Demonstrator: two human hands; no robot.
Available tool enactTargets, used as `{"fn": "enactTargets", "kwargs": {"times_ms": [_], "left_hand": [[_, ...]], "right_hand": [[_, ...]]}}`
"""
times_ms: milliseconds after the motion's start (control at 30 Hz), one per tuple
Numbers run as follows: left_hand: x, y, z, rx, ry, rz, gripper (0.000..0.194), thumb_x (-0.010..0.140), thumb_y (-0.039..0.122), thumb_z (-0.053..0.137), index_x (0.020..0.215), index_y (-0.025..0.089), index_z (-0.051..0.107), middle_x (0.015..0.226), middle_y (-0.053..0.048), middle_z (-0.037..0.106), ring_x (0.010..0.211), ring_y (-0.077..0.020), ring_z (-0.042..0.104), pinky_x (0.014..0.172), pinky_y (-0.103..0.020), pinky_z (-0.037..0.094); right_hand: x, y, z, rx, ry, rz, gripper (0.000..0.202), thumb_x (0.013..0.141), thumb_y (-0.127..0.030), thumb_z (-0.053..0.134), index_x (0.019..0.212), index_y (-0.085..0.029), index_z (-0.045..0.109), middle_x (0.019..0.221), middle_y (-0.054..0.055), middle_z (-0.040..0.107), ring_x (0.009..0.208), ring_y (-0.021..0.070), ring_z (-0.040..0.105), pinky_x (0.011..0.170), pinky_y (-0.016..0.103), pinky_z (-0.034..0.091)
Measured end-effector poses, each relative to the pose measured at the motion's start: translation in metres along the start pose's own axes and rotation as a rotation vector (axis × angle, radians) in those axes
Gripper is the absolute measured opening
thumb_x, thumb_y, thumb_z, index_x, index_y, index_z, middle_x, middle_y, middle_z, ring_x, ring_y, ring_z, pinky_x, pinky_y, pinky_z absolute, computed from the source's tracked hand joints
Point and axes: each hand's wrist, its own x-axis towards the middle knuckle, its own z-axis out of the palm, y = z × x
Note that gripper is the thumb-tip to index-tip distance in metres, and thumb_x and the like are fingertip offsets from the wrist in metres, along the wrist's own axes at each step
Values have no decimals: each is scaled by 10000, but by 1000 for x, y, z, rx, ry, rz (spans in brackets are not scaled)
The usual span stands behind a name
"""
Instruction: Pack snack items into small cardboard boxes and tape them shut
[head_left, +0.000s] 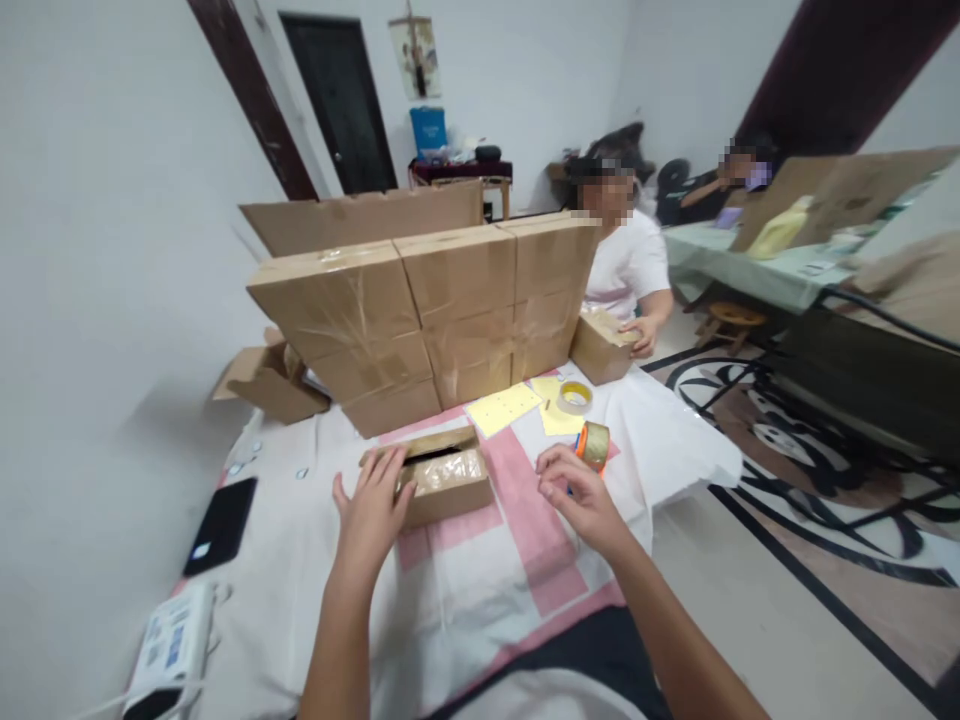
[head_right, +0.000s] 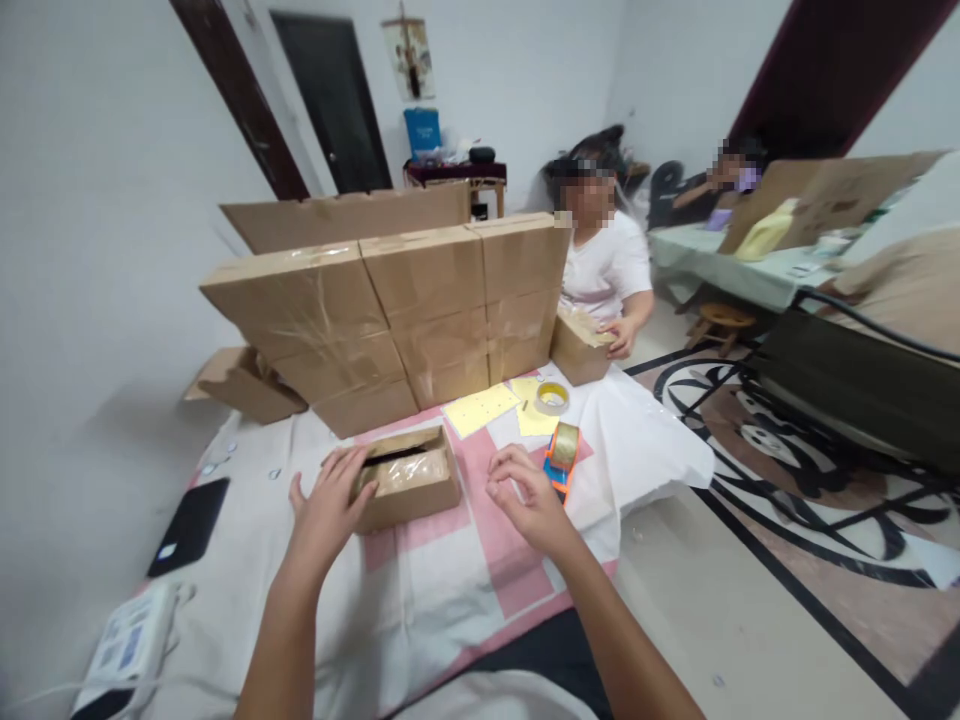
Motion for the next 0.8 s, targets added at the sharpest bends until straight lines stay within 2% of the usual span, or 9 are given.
{"fn": "enactTargets", "kwargs": {"times_ms": [67, 133, 267, 333, 467, 533, 600, 700, 800], "left_hand": [[-6, -1, 5, -23, -128, 0, 477, 1046, 346, 324, 1494, 290, 478, 1577, -64, 466, 1488, -282, 384, 1215, -684, 113], [-13, -1, 10, -31, -194, 10, 538, 1030, 441, 378, 1539, 271, 416, 1630, -67, 366, 1527, -298, 308, 1224, -667, 130], [-20, 0, 16, -21, -173, 42, 763, 944, 536, 545, 1597, 233, 292, 1658, -94, 292, 1554, -326, 231, 1242, -634, 138], [-21, 0, 18, -34, -135, 39, 854, 926, 514, 580, 1619, 187, 204, 1646, -130, 320, 1543, -330, 262, 1243, -623, 157], [-22, -1, 22, -24, -59, 40, 949, 899, 481, 618, 1626, 133, 116, 1620, -174, 371, 1522, -343, 308, 1232, -622, 204], [-24, -2, 24, 12, -38, 65, 876, 909, 447, 607, 1620, 177, 173, 1623, -147, 378, 1525, -342, 301, 1224, -626, 219], [-25, -2, 26, 41, -26, 83, 814, 916, 423, 597, 1610, 218, 224, 1633, -127, 366, 1528, -342, 294, 1219, -624, 225], [-25, -2, 28, 39, -26, 69, 804, 916, 413, 594, 1604, 203, 236, 1621, -143, 386, 1524, -343, 301, 1218, -615, 228], [-23, -2, 28, 15, -36, 46, 809, 921, 386, 584, 1605, 171, 210, 1602, -153, 416, 1521, -339, 309, 1217, -613, 227]], "right_hand": [[11, -4, 1, 69, -78, 3, 186, 955, -330, 649, 810, -214, 643, 991, 62, 587, 985, 207, 578, 921, 371, 422], [28, -5, 10, 192, -176, 6, 218, 946, -363, 664, 787, -215, 641, 980, 59, 597, 983, 212, 586, 909, 377, 433], [79, 11, 54, 312, -349, -16, 258, 919, -410, 683, 760, -210, 642, 973, 56, 643, 954, 214, 607, 899, 384, 446], [104, 28, 83, 194, -391, -17, 226, 907, -365, 687, 754, -203, 648, 956, 55, 667, 938, 211, 605, 915, 388, 437], [131, 62, 123, -332, -384, 46, 219, 877, -239, 693, 676, -183, 626, 911, 57, 666, 998, 241, 559, 980, 448, 363], [133, 73, 129, -429, -391, 52, 206, 870, -222, 696, 678, -178, 636, 972, 64, 669, 1040, 256, 554, 994, 474, 337], [132, 79, 128, -388, -390, 41, 179, 862, -204, 694, 690, -180, 648, 1027, 66, 667, 1052, 253, 567, 1001, 472, 338], [133, 79, 119, -175, -328, 25, 177, 864, -198, 667, 690, -186, 639, 1006, 64, 648, 1007, 227, 594, 968, 421, 397], [137, 68, 105, 101, -226, 3, 184, 893, -276, 652, 726, -198, 647, 994, 59, 632, 991, 212, 609, 942, 385, 434]]}}
